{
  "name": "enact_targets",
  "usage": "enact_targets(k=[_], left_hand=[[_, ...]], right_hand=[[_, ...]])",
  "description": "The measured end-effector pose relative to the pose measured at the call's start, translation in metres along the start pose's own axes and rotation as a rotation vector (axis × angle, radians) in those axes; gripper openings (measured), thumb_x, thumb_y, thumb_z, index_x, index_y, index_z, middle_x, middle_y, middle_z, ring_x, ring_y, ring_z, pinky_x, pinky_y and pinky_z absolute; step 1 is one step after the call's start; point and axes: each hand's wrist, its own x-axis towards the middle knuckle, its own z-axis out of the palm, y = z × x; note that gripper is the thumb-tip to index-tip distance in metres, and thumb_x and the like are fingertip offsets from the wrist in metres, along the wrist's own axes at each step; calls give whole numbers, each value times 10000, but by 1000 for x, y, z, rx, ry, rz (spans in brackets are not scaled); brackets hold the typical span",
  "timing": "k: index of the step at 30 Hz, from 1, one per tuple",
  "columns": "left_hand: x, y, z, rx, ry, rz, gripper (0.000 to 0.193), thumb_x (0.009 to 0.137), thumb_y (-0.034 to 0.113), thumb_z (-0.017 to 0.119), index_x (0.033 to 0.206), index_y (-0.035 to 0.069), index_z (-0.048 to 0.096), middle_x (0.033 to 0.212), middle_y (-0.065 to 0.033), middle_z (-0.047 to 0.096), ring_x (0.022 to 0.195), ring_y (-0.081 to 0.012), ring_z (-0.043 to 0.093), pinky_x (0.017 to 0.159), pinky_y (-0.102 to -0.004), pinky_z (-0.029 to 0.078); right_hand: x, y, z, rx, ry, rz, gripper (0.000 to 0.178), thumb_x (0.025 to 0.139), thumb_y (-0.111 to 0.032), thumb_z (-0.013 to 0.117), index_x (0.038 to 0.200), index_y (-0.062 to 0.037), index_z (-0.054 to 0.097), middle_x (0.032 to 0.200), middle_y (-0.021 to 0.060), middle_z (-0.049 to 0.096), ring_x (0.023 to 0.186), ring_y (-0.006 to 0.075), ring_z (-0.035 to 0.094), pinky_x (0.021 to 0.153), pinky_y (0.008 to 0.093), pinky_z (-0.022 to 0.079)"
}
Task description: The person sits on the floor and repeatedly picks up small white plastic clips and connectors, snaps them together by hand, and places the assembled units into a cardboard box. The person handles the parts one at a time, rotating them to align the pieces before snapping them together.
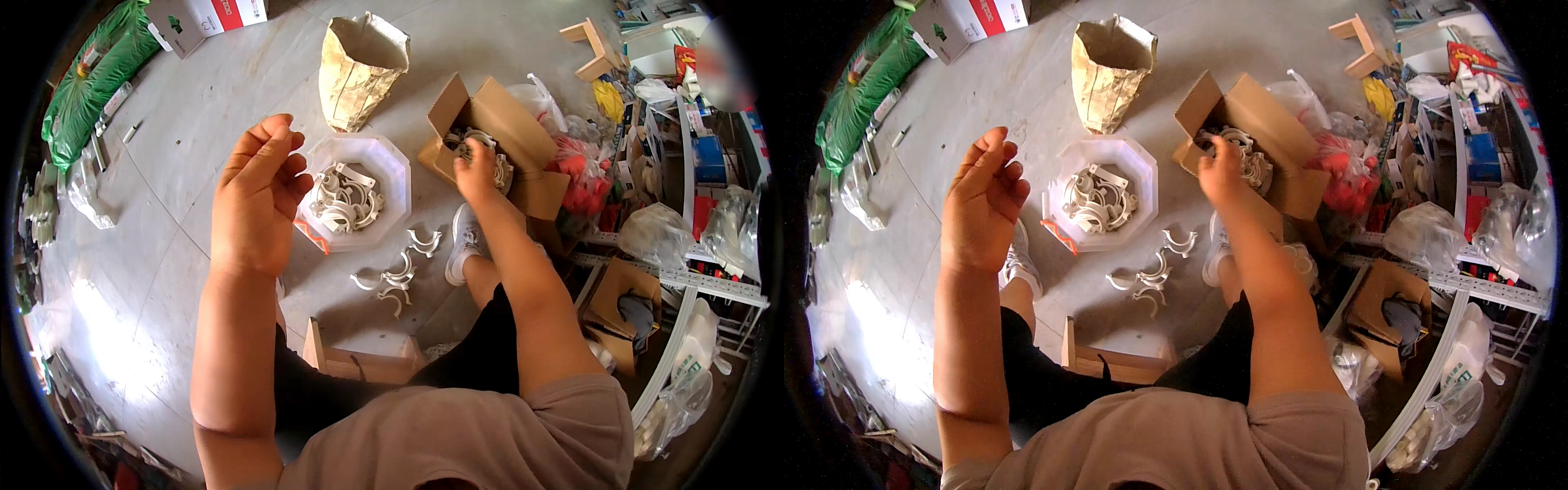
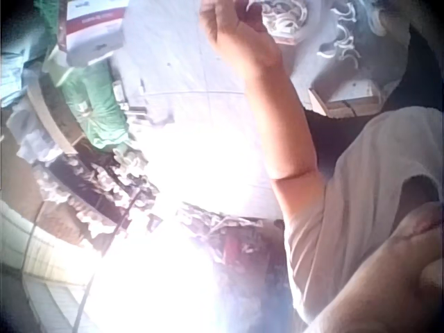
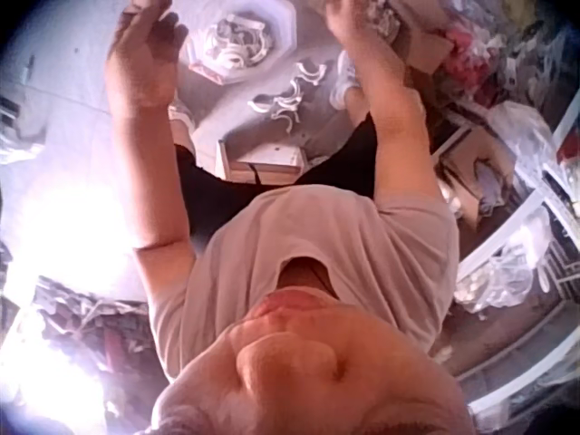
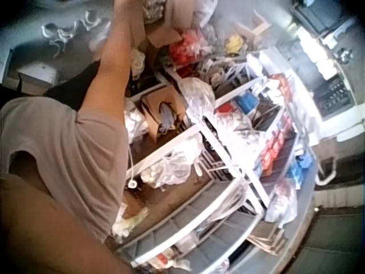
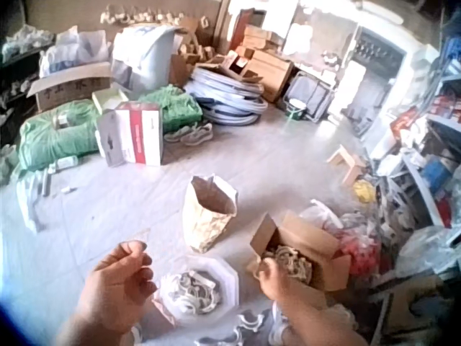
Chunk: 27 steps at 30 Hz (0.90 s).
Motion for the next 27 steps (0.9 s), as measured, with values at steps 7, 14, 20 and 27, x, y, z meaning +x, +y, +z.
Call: enact_targets(k=[7,14,20,27], left_hand=[[-11,12,-13,-39,3,6,141,862,151,512,971,67,544,830,5,523,698,-65,483,615,-201,416],[-7,22,-26,-64,55,6,155,866,148,511,977,41,534,815,-11,532,676,-70,489,609,-204,411],[3,26,-33,-112,33,-11,156,867,138,503,975,28,526,802,-34,534,639,-104,491,593,-215,405],[15,24,-31,-136,5,-82,169,865,142,511,985,24,524,818,-58,556,660,-103,510,605,-214,410]], right_hand=[[-29,-104,67,407,-763,70,191,755,-165,568,929,-93,592,831,120,623,751,270,604,644,352,472],[-58,-125,158,-15,-1178,130,329,754,-227,598,1042,-73,561,1077,139,558,1000,283,528,832,361,440],[-53,-133,192,-186,-1179,98,252,828,-104,389,1033,-71,531,1045,142,567,990,288,549,765,406,472],[-58,-119,213,-426,-1023,-404,190,817,-131,426,832,-96,613,919,75,605,833,231,604,642,374,490]])
